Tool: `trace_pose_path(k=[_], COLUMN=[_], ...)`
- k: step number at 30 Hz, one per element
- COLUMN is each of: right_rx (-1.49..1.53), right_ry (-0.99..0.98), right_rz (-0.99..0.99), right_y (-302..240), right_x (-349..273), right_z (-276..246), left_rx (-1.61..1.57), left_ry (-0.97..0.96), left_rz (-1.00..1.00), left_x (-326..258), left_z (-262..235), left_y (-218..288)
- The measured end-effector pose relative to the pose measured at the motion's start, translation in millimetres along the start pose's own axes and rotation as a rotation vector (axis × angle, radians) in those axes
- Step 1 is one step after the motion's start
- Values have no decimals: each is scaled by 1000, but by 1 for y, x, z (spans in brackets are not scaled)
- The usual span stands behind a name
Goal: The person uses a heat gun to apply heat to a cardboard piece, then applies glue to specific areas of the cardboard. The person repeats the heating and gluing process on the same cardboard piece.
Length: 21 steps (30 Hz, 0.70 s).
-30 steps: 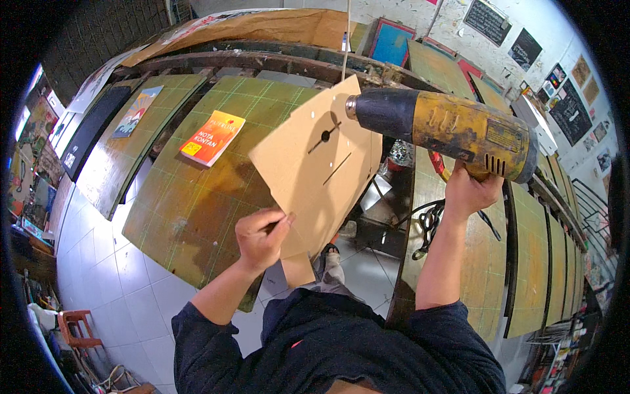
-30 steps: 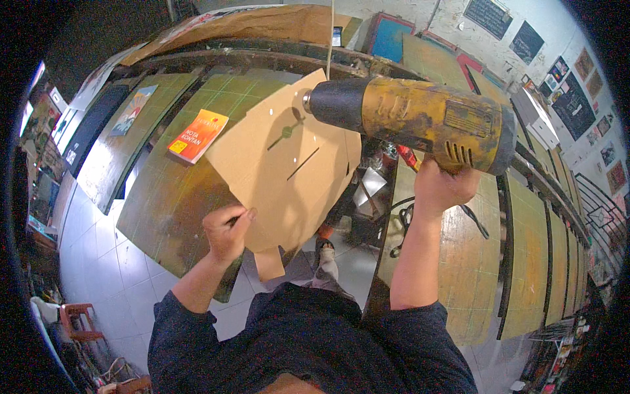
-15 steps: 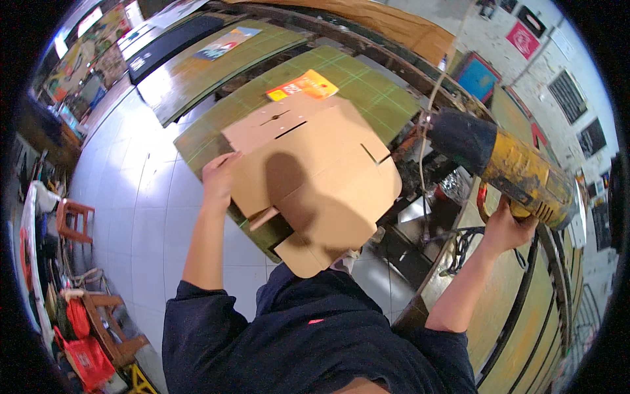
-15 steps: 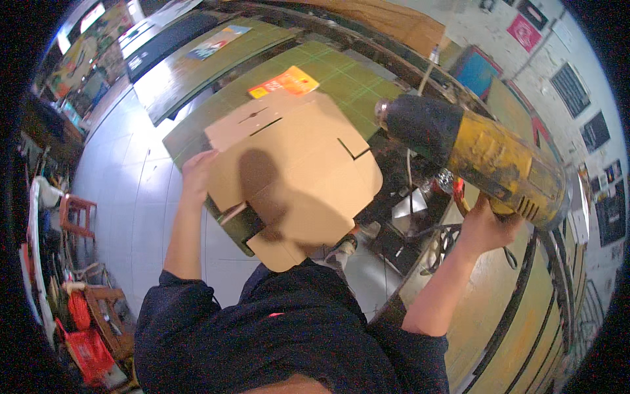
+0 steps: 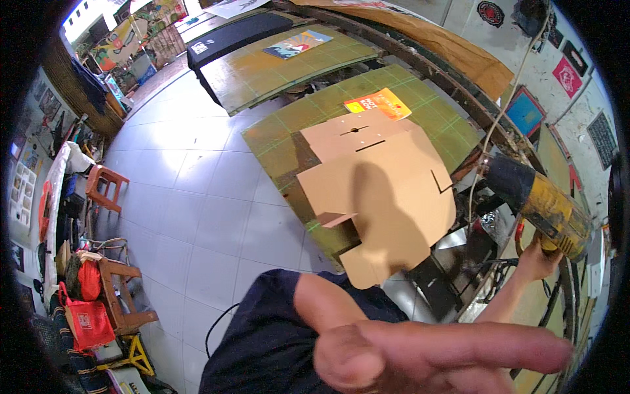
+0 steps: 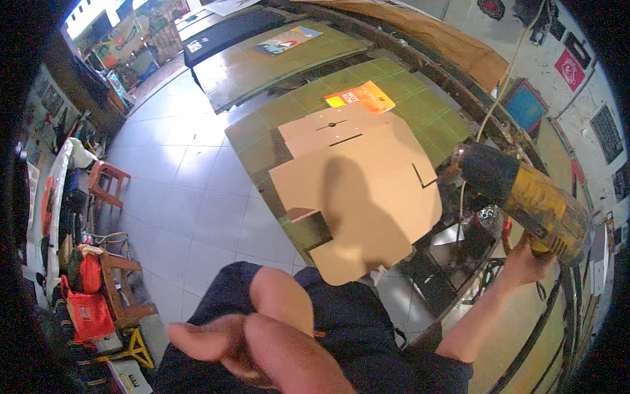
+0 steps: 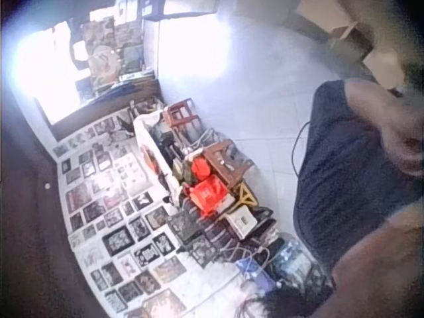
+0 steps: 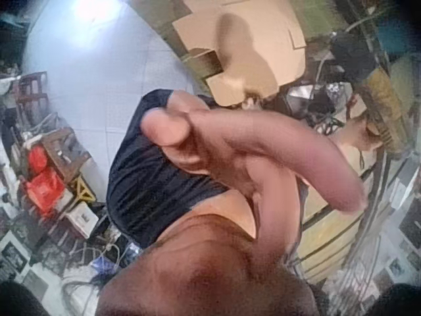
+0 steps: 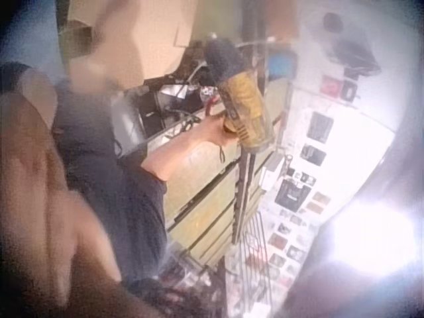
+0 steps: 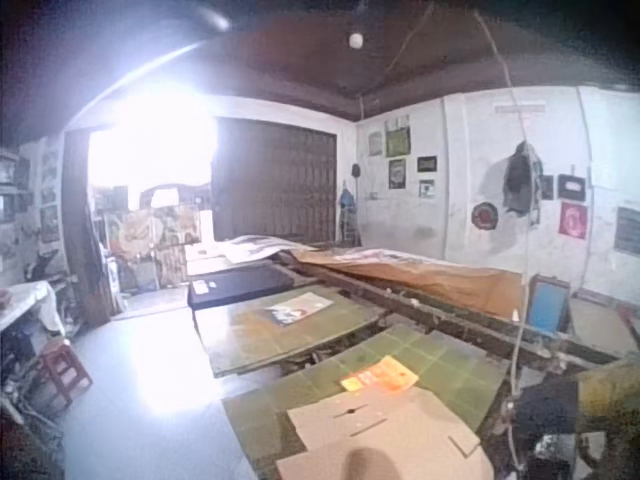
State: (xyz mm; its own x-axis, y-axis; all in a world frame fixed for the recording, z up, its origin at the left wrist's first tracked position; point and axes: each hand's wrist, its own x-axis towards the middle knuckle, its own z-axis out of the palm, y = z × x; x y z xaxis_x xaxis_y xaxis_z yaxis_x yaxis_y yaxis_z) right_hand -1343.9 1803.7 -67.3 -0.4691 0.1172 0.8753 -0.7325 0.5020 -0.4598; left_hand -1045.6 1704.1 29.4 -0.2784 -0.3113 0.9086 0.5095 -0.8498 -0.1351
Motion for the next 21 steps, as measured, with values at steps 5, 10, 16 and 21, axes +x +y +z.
trace_pose_path(k=[5,10,16,21], right_rx=[167,-11,505,51], right_ry=[-41,-33,-213,-240], right_rz=[197,-113,155,-174], right_y=[-1,-9,-32,-78], right_x=[-3,-11,-14,-12], right_z=[4,9,52,97], left_rx=[-118,-176,-213,-257], left_ry=[4,13,41,59], left_rz=[47,83,164,192], left_x=[6,6,11,15], left_z=[-3,-7,-18,-26], left_y=[-4,-8,-3,2])
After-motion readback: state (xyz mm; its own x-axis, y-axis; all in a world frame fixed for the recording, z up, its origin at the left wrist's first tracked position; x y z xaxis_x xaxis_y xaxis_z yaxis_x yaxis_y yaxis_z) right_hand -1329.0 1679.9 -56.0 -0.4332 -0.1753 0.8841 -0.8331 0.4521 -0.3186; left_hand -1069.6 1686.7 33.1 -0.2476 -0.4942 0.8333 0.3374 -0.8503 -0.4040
